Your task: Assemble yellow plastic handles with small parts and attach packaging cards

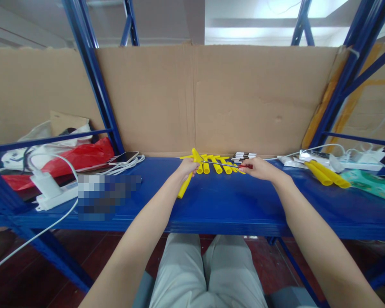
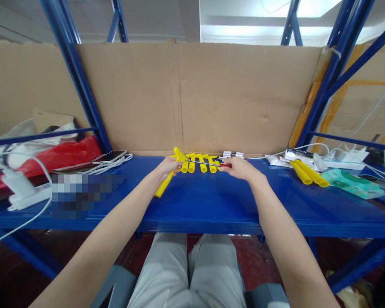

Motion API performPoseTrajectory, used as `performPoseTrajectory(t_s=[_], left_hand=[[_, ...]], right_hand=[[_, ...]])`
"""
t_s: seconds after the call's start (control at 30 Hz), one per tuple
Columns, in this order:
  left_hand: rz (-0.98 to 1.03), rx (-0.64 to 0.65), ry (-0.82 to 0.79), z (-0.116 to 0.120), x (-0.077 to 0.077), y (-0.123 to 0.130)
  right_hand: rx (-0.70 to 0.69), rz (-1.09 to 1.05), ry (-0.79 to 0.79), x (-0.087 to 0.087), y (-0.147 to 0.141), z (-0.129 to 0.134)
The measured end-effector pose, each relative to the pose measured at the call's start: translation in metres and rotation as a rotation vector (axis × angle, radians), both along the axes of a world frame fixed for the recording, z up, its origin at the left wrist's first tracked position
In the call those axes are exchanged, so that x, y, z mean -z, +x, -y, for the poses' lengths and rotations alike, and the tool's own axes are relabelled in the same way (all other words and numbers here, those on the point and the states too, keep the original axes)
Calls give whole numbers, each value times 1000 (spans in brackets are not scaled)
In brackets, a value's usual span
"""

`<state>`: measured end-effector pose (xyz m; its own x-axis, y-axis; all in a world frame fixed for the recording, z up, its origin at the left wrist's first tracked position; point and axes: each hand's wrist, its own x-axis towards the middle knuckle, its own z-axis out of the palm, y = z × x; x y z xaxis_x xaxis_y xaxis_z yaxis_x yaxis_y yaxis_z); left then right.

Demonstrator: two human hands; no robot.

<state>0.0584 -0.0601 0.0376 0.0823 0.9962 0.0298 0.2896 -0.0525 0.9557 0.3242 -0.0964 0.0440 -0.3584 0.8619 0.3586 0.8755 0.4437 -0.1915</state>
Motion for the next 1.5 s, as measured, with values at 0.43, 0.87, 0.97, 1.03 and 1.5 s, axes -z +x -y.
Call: performPoseTrajectory(t_s=[0.43,0.87,0.97,1.03,1.5], left_hand=[[-112,-43,22,2,0,0],[-196,-82,53,2,1,1],[-220,-97,43,3,0,2],[-232,-99,41,3,0,2],[-249,-89,55,1,2,1]], right_hand=[[-60,-50,-57,7,3,-5],[8,-104,-104,16,0,-10],[-49,-96,-179,12,-2,-4],[-72,-94,-198,11,-2,-3],[-41,-158,-307,10,-4,-1]])
